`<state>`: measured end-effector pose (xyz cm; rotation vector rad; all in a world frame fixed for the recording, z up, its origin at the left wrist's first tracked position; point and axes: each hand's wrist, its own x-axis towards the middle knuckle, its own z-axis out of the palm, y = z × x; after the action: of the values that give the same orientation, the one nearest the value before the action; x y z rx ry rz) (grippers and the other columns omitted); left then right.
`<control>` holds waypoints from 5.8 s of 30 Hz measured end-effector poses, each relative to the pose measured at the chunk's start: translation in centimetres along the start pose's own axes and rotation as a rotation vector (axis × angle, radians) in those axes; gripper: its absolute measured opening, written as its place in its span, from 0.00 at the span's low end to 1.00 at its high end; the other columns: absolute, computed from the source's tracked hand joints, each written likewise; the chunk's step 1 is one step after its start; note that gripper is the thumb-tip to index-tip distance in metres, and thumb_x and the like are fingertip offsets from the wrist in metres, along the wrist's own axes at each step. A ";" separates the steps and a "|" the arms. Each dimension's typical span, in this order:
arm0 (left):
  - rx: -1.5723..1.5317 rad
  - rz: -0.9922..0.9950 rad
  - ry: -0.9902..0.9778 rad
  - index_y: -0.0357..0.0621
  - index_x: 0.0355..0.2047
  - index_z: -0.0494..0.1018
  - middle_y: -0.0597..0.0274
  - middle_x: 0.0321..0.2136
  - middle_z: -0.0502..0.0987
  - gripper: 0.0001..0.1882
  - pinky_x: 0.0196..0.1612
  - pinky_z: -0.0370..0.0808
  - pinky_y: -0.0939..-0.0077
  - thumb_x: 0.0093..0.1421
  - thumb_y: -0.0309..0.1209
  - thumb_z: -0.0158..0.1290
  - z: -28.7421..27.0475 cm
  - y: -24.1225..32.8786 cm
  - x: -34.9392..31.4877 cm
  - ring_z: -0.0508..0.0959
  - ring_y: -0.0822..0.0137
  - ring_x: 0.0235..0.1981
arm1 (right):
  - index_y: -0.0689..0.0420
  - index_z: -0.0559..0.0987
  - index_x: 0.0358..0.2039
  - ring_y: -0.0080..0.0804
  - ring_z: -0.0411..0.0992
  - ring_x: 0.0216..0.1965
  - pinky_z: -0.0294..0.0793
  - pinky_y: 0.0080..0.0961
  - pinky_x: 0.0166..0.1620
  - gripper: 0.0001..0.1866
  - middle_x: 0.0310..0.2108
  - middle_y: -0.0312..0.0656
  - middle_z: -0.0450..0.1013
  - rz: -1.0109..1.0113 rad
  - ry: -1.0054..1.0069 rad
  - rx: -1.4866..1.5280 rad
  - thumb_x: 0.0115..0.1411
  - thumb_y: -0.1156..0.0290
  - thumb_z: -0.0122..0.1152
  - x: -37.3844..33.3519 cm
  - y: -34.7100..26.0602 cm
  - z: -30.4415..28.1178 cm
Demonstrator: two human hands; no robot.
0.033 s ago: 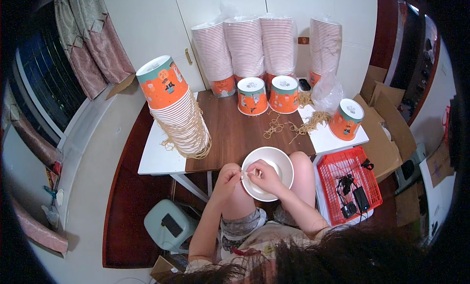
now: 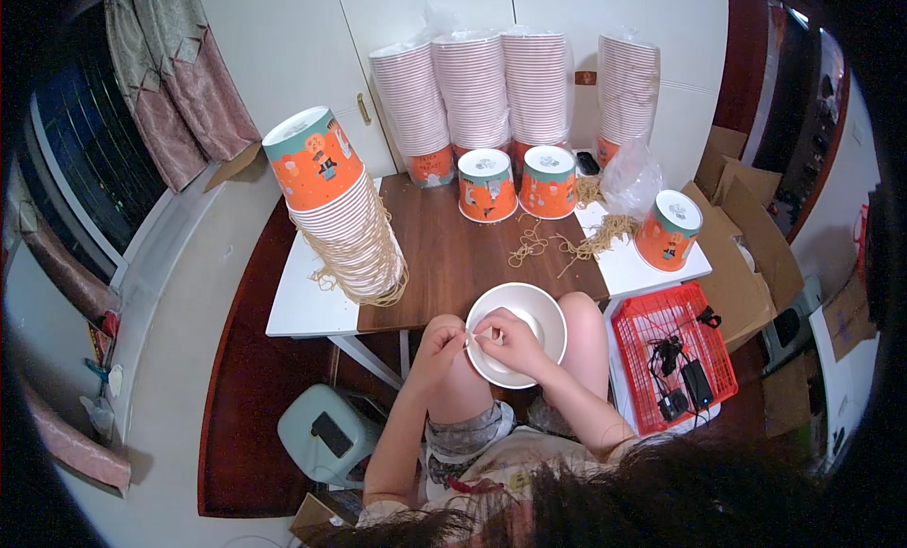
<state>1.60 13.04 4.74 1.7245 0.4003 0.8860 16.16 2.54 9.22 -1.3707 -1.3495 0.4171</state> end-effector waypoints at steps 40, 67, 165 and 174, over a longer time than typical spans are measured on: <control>0.025 -0.215 -0.012 0.39 0.29 0.71 0.71 0.26 0.71 0.03 0.29 0.66 0.89 0.52 0.23 0.52 -0.2 5.7 0.0 0.69 0.82 0.25 | 0.56 0.71 0.27 0.38 0.70 0.29 0.69 0.29 0.33 0.04 0.27 0.41 0.70 -0.479 -0.215 -0.142 0.50 0.71 0.53 2.6 -0.8 -0.9; 0.118 -0.132 0.028 0.39 0.28 0.70 0.72 0.21 0.70 0.02 0.26 0.65 0.90 0.54 0.24 0.51 -1.2 6.4 0.5 0.67 0.84 0.23 | 0.51 0.67 0.36 0.49 0.70 0.27 0.68 0.41 0.28 0.12 0.26 0.45 0.71 -0.289 -0.692 -0.478 0.59 0.58 0.42 5.5 -1.4 -1.6; -0.346 -0.924 0.035 0.45 0.25 0.74 0.71 0.22 0.74 0.05 0.24 0.63 0.88 0.53 0.32 0.51 1.3 7.6 -9.0 0.71 0.80 0.24 | 0.53 0.73 0.25 0.42 0.71 0.21 0.68 0.39 0.21 0.07 0.15 0.44 0.70 -0.326 -0.776 -0.276 0.51 0.64 0.49 -11.3 -6.3 1.6; -0.332 -0.962 0.024 0.43 0.25 0.73 0.67 0.22 0.74 0.04 0.22 0.62 0.87 0.52 0.29 0.52 1.0 7.3 -9.9 0.70 0.79 0.21 | 0.56 0.71 0.22 0.46 0.72 0.24 0.70 0.41 0.26 0.05 0.18 0.47 0.71 -0.287 -0.967 -0.296 0.46 0.70 0.50 -11.2 -6.5 2.8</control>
<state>-5.41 3.34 7.83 1.0140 0.9333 0.2372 7.62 -7.54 9.05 -1.2029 -2.4422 0.7544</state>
